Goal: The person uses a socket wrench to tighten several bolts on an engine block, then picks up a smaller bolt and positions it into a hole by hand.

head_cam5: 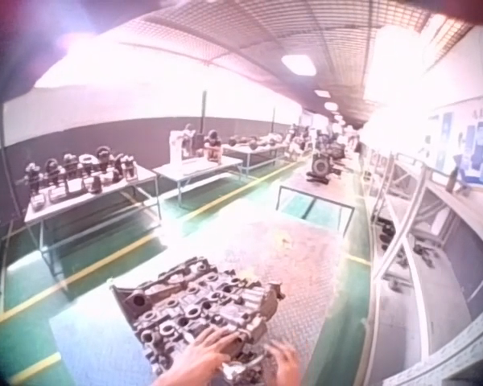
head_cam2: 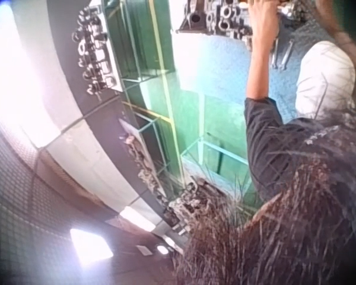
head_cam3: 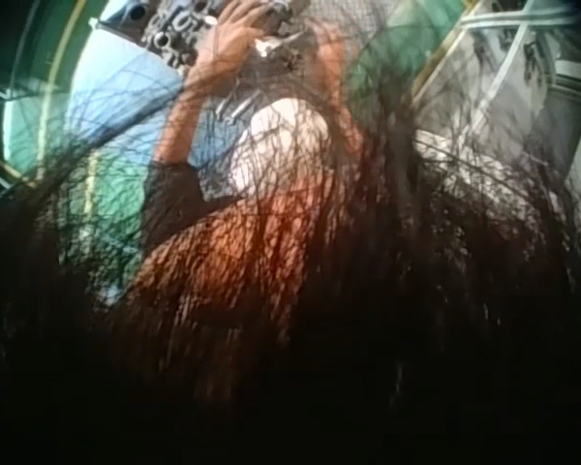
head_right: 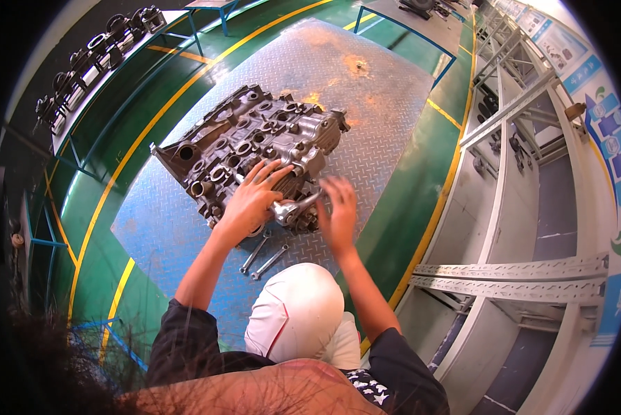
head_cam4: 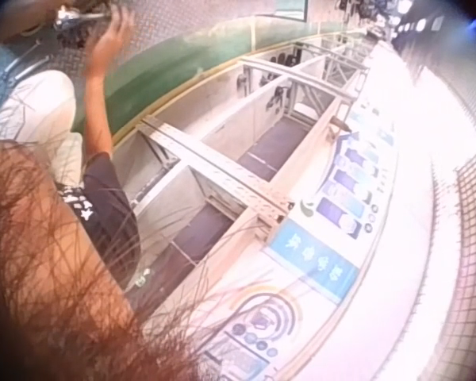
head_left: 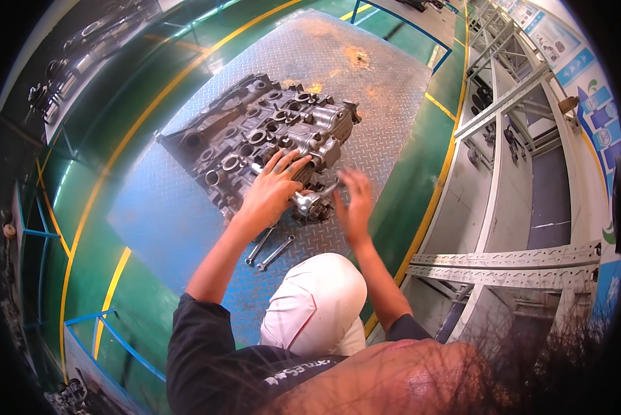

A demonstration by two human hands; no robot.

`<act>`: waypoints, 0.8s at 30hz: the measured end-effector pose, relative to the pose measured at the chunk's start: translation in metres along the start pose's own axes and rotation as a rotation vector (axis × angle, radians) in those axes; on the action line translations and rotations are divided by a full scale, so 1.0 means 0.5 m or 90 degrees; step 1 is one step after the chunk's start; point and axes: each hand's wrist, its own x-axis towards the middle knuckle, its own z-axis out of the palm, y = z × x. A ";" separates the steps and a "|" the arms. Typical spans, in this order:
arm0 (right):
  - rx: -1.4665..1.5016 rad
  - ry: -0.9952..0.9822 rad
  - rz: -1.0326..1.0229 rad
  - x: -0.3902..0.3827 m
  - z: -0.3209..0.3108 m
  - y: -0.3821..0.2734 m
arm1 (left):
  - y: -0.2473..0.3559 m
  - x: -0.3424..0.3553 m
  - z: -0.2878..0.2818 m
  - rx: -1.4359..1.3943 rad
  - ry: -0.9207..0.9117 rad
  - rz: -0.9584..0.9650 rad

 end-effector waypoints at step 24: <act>0.394 -0.648 0.194 -0.149 -0.003 0.000 | -0.020 0.001 0.017 -0.015 0.032 0.013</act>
